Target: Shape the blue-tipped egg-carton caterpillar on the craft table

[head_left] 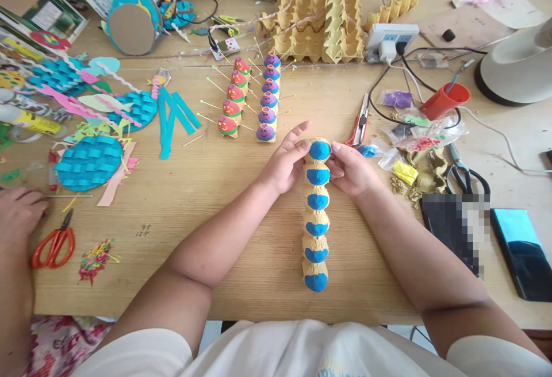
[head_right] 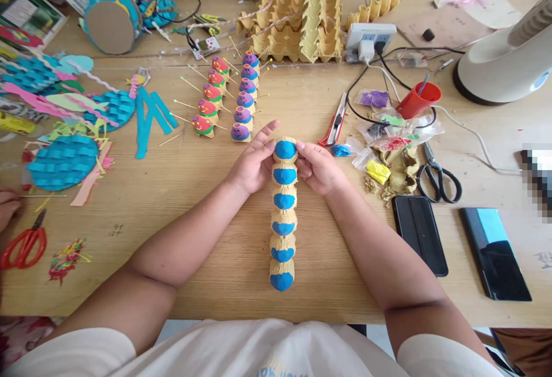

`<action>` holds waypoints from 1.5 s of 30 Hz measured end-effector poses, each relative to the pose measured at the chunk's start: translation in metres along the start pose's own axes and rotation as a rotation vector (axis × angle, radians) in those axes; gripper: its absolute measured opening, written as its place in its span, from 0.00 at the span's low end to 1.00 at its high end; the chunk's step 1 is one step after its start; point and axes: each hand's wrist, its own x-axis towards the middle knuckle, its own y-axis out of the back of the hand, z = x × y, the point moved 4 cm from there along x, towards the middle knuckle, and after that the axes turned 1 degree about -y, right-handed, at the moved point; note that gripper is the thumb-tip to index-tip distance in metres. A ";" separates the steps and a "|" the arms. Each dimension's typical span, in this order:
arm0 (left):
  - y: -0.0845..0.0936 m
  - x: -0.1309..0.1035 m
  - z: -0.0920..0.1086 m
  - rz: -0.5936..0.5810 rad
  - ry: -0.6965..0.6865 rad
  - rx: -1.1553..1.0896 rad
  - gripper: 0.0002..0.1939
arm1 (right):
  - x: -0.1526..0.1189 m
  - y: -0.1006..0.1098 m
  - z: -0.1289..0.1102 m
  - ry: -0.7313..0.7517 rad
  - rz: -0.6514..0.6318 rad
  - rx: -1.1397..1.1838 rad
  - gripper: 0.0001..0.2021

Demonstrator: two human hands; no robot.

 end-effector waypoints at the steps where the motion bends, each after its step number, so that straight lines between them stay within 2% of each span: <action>1: 0.000 0.000 -0.001 0.005 0.000 0.000 0.37 | 0.000 0.000 0.000 -0.003 0.001 -0.008 0.33; 5: 0.001 0.000 -0.003 0.019 0.001 0.016 0.29 | -0.002 -0.003 -0.001 0.007 -0.017 -0.034 0.34; 13: -0.003 -0.004 -0.001 -0.015 0.019 0.036 0.38 | -0.001 -0.005 0.001 0.000 0.006 -0.071 0.35; 22: -0.005 -0.005 0.000 -0.039 -0.010 0.073 0.34 | 0.000 -0.006 -0.001 0.005 0.010 -0.089 0.35; 31: -0.008 -0.007 -0.001 -0.017 0.031 0.049 0.37 | -0.001 -0.009 -0.003 0.002 0.013 -0.074 0.33; 37: -0.007 -0.008 -0.002 -0.004 0.048 0.033 0.29 | 0.000 -0.009 -0.001 -0.034 -0.024 -0.101 0.35; 45: -0.002 -0.002 -0.004 0.040 0.045 -0.008 0.32 | 0.004 -0.004 0.000 -0.044 0.085 0.038 0.28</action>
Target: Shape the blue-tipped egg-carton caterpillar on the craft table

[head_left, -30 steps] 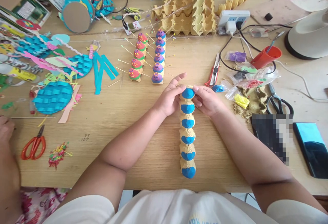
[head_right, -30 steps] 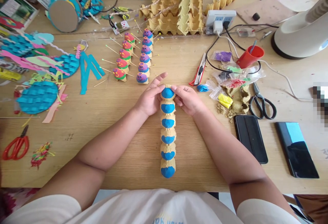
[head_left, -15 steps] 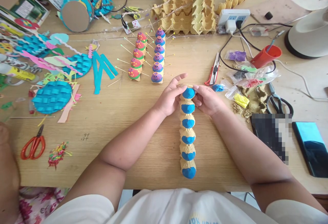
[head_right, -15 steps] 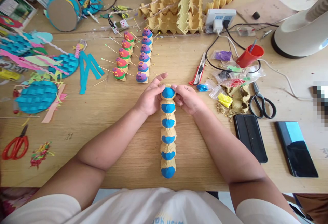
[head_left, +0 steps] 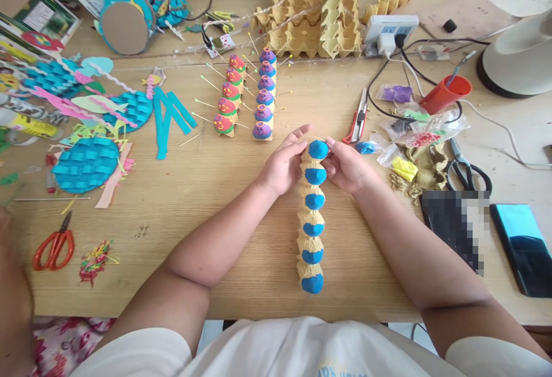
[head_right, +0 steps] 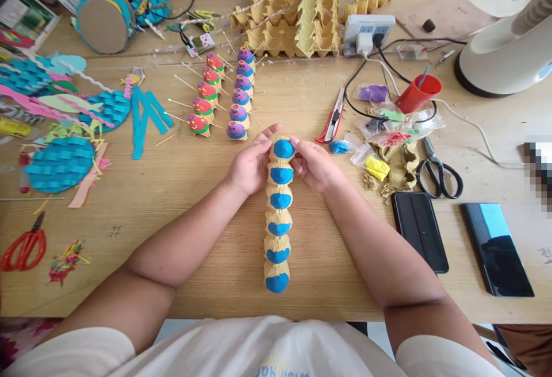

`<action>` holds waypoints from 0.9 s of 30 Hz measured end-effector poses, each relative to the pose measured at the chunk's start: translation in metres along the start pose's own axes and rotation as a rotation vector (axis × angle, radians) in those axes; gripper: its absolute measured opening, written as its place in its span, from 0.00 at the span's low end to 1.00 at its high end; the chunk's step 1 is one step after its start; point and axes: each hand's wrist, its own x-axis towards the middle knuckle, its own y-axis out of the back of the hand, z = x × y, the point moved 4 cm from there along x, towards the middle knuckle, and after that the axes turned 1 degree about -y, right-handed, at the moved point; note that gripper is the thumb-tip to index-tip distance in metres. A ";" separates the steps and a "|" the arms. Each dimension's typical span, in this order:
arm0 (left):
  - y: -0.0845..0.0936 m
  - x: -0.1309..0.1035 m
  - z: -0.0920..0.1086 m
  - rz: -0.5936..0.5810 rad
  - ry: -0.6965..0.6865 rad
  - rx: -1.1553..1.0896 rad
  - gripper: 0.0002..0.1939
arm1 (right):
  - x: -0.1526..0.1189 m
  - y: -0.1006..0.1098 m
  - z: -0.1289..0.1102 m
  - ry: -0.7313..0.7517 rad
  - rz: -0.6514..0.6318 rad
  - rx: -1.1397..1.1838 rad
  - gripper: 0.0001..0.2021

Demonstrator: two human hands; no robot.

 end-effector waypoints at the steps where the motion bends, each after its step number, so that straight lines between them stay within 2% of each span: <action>1: 0.000 0.000 0.000 0.009 -0.019 0.002 0.32 | 0.001 0.000 0.000 -0.002 0.011 0.016 0.28; 4: -0.002 -0.001 0.000 0.030 -0.092 0.032 0.31 | 0.002 0.001 0.001 0.010 0.014 0.040 0.27; 7: -0.004 -0.002 -0.001 0.037 -0.138 0.048 0.34 | 0.002 0.001 0.001 0.020 0.010 0.053 0.27; 16: -0.003 -0.002 -0.001 0.031 -0.127 0.002 0.44 | 0.001 0.001 0.000 0.043 -0.023 0.018 0.30; 22: 0.002 0.001 -0.003 -0.022 -0.149 0.074 0.33 | 0.000 0.001 0.001 0.038 -0.024 0.004 0.32; 27: 0.007 0.005 -0.003 -0.006 -0.173 0.135 0.36 | 0.000 0.000 0.000 0.032 -0.027 -0.024 0.32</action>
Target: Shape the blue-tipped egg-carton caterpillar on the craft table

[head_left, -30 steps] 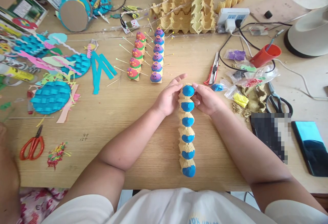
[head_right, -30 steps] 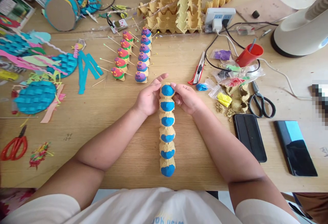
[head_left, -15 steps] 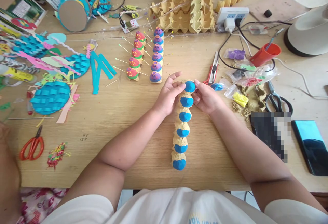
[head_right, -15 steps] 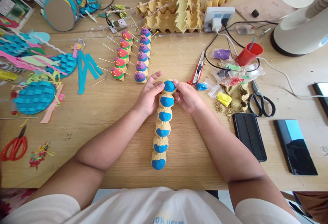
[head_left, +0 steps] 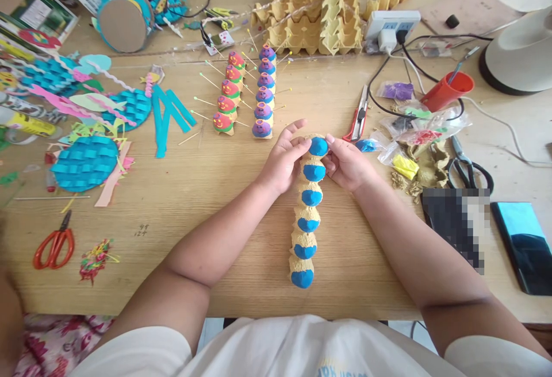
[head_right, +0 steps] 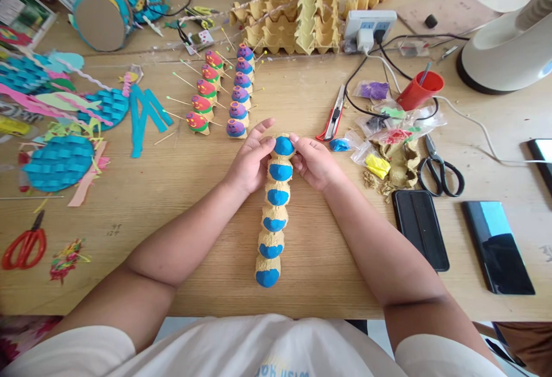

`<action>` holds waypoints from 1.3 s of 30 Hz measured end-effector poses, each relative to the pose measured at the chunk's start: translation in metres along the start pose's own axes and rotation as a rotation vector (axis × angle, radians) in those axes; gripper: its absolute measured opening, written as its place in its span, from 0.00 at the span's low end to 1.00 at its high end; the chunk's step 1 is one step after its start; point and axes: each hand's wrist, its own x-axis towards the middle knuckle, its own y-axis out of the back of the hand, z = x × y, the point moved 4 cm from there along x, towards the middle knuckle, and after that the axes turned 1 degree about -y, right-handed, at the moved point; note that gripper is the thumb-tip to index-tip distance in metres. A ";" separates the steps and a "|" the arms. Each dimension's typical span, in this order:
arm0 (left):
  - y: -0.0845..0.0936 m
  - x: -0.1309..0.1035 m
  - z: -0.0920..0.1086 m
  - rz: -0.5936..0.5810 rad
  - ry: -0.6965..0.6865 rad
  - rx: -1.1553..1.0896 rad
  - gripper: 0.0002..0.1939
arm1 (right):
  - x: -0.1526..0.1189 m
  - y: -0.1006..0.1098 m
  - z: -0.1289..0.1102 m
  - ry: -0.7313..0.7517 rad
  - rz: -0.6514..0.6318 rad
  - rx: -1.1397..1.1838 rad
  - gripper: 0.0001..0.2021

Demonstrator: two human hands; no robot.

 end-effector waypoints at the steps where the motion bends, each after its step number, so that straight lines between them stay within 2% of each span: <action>1: 0.000 0.000 0.000 -0.002 -0.003 0.001 0.36 | 0.000 0.000 0.000 -0.001 0.006 -0.004 0.31; 7: 0.000 0.000 0.000 -0.010 -0.020 0.001 0.37 | 0.000 -0.002 -0.001 0.003 0.011 0.000 0.33; 13: 0.002 0.001 0.000 -0.006 -0.015 0.001 0.24 | 0.001 -0.002 -0.002 -0.017 0.037 0.043 0.31; 19: 0.003 0.002 0.000 -0.023 -0.076 0.053 0.32 | 0.001 -0.001 0.000 -0.014 0.027 0.023 0.32; 23: 0.003 0.002 0.001 -0.008 -0.091 0.062 0.31 | 0.001 -0.001 0.000 -0.006 0.029 0.009 0.33; 30: -0.005 -0.003 0.003 0.025 0.013 -0.007 0.24 | -0.001 -0.002 -0.001 0.016 0.010 -0.040 0.34; 35: -0.009 -0.006 0.005 0.052 0.104 -0.025 0.34 | -0.001 -0.005 0.001 0.051 -0.001 -0.099 0.37; 39: -0.006 -0.005 0.005 0.054 0.104 -0.044 0.37 | -0.002 -0.006 0.000 0.062 -0.015 -0.114 0.37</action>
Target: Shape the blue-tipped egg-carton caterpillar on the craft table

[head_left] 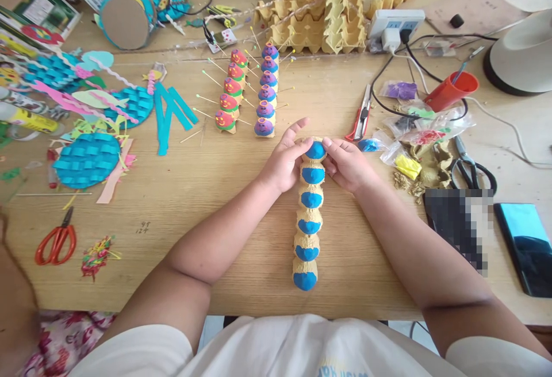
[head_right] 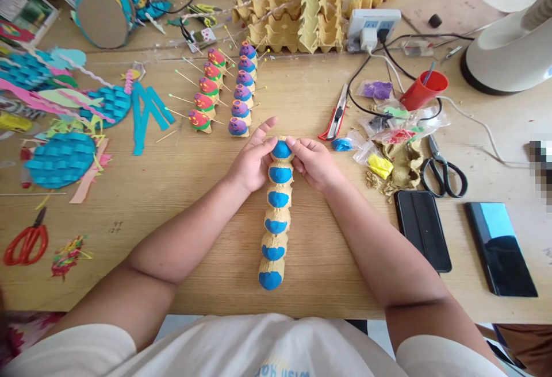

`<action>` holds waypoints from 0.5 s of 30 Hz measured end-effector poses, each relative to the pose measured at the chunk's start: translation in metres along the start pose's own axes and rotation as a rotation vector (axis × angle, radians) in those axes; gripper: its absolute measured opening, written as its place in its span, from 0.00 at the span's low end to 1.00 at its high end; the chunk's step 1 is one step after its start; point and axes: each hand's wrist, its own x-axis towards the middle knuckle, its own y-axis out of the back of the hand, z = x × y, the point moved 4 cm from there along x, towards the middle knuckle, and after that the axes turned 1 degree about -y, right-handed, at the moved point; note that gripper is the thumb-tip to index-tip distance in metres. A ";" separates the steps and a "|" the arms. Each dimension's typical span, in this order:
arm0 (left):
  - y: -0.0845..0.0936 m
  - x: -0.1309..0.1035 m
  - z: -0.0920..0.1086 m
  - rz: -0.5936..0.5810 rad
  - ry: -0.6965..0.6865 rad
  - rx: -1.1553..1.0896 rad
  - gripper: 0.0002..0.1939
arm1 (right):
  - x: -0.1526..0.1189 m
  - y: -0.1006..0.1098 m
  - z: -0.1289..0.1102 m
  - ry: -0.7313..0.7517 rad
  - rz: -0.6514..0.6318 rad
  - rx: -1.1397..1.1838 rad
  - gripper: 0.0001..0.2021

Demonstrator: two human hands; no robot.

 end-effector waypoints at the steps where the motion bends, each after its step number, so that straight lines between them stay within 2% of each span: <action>1: 0.001 0.001 -0.001 -0.008 -0.013 0.001 0.36 | -0.001 0.000 -0.001 -0.003 -0.013 0.004 0.37; 4: 0.005 0.006 -0.004 -0.026 -0.052 0.007 0.32 | -0.002 0.001 -0.002 -0.021 -0.042 0.030 0.35; 7: 0.008 0.009 -0.008 -0.038 -0.077 0.027 0.29 | -0.001 0.005 0.000 -0.037 -0.007 0.056 0.36; 12: 0.008 0.008 -0.007 -0.054 -0.114 0.084 0.40 | 0.001 0.007 0.000 -0.022 0.027 0.073 0.37; 15: 0.009 0.008 -0.004 -0.027 -0.137 0.093 0.44 | -0.001 0.003 -0.006 0.054 0.040 0.045 0.36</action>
